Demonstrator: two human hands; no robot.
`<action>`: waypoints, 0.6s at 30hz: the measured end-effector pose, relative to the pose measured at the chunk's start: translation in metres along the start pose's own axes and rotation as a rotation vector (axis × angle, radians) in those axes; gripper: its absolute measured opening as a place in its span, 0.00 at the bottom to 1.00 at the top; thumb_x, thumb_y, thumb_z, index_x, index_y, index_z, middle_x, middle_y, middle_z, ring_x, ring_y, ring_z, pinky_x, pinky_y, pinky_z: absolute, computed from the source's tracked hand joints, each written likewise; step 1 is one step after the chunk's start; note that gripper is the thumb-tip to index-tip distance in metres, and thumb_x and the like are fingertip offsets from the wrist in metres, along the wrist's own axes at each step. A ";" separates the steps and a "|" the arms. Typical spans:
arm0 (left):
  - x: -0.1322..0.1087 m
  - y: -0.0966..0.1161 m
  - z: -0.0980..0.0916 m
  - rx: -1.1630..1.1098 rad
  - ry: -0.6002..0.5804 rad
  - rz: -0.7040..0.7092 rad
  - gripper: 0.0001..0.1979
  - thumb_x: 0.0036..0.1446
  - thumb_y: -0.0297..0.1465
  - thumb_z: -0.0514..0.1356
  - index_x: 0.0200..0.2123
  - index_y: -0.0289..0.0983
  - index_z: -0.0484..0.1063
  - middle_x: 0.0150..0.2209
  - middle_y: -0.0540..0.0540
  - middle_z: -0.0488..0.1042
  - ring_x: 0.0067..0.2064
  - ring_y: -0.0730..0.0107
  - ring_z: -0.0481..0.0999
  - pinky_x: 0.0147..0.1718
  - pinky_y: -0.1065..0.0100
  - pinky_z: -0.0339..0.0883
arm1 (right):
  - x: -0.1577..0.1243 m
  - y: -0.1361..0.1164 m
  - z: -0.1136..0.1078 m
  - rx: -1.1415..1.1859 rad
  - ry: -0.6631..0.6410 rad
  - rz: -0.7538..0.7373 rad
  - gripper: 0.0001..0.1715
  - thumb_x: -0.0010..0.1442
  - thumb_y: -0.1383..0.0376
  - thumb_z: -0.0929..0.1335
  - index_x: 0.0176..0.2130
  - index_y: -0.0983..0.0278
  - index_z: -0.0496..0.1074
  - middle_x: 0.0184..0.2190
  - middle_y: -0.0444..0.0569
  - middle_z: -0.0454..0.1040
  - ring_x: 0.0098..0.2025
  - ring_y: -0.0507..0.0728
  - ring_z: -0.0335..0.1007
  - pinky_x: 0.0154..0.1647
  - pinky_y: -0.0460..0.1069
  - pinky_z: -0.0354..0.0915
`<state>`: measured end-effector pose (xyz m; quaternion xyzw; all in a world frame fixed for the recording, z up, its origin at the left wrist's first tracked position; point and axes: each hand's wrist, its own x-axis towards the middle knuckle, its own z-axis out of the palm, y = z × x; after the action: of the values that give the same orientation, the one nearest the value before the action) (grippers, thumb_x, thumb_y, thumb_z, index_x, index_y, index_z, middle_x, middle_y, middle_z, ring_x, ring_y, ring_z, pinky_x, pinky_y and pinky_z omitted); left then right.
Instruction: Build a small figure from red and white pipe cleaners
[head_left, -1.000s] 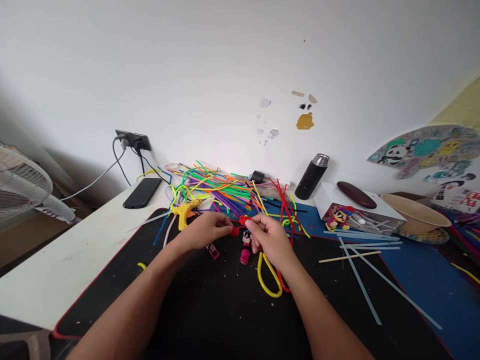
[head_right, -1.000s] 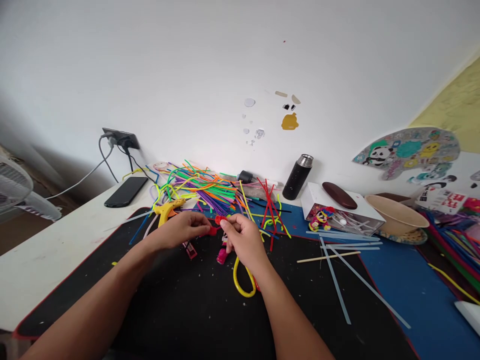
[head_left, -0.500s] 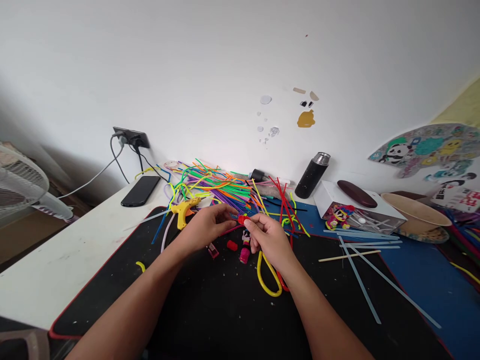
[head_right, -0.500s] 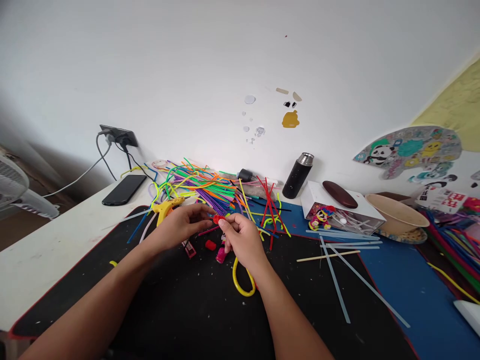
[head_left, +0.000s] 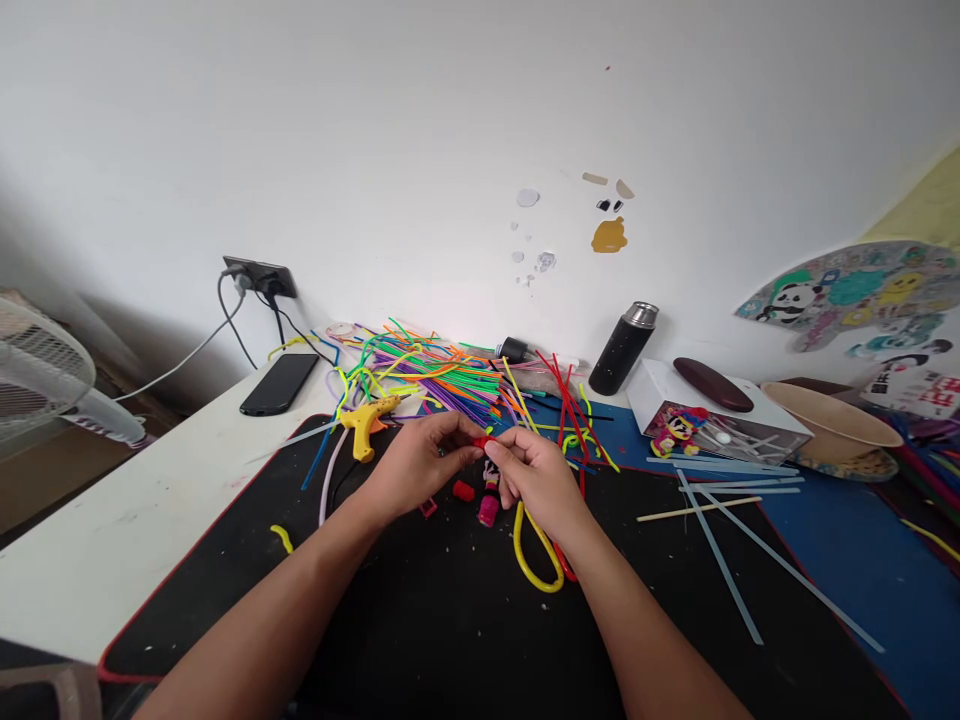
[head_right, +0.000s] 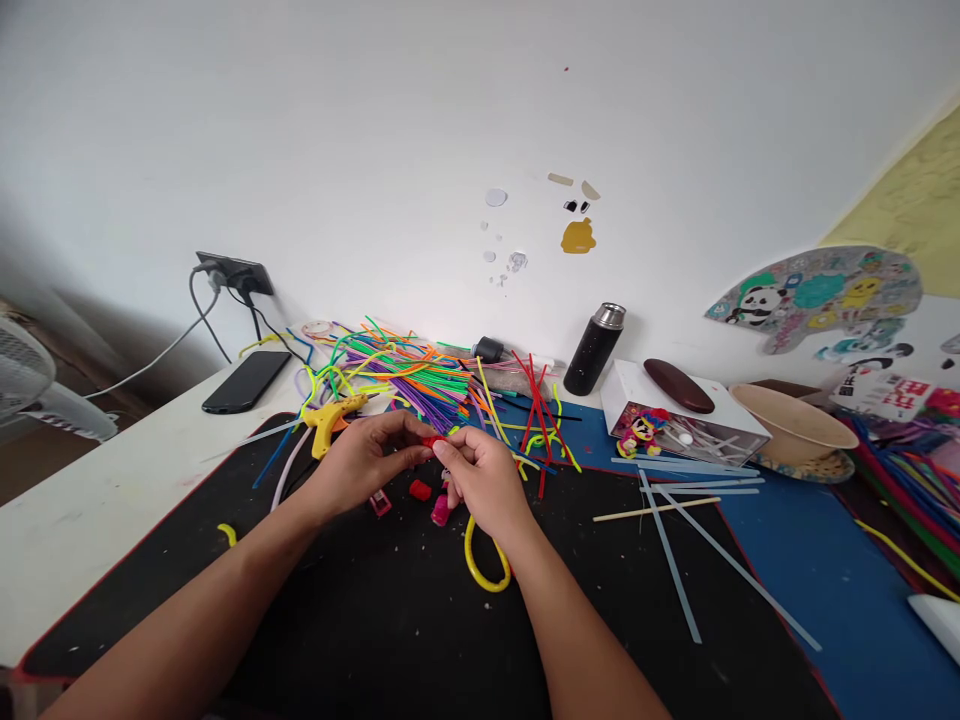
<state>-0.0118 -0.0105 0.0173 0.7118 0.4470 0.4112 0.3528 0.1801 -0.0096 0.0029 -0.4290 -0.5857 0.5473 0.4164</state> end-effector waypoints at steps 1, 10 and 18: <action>0.000 0.000 0.000 0.008 0.002 0.002 0.07 0.59 0.35 0.66 0.38 0.38 0.78 0.36 0.46 0.83 0.37 0.63 0.80 0.38 0.64 0.72 | 0.000 0.000 0.000 -0.002 0.000 0.002 0.23 0.59 0.45 0.73 0.31 0.61 0.69 0.12 0.33 0.59 0.14 0.51 0.62 0.19 0.45 0.56; 0.000 -0.002 0.002 -0.096 0.009 0.000 0.12 0.60 0.36 0.66 0.44 0.37 0.78 0.36 0.45 0.83 0.37 0.63 0.81 0.39 0.65 0.73 | -0.001 0.000 0.000 0.087 -0.022 0.041 0.24 0.60 0.44 0.72 0.33 0.61 0.70 0.15 0.36 0.66 0.15 0.50 0.63 0.19 0.45 0.59; 0.000 -0.005 0.002 -0.048 0.004 0.024 0.09 0.61 0.33 0.65 0.44 0.38 0.79 0.38 0.45 0.83 0.38 0.62 0.82 0.40 0.65 0.73 | 0.000 0.001 -0.001 0.069 -0.019 0.035 0.24 0.60 0.44 0.72 0.33 0.62 0.71 0.15 0.35 0.65 0.15 0.50 0.63 0.19 0.44 0.59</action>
<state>-0.0120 -0.0091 0.0118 0.7073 0.4292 0.4277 0.3640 0.1806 -0.0093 0.0022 -0.4194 -0.5626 0.5785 0.4159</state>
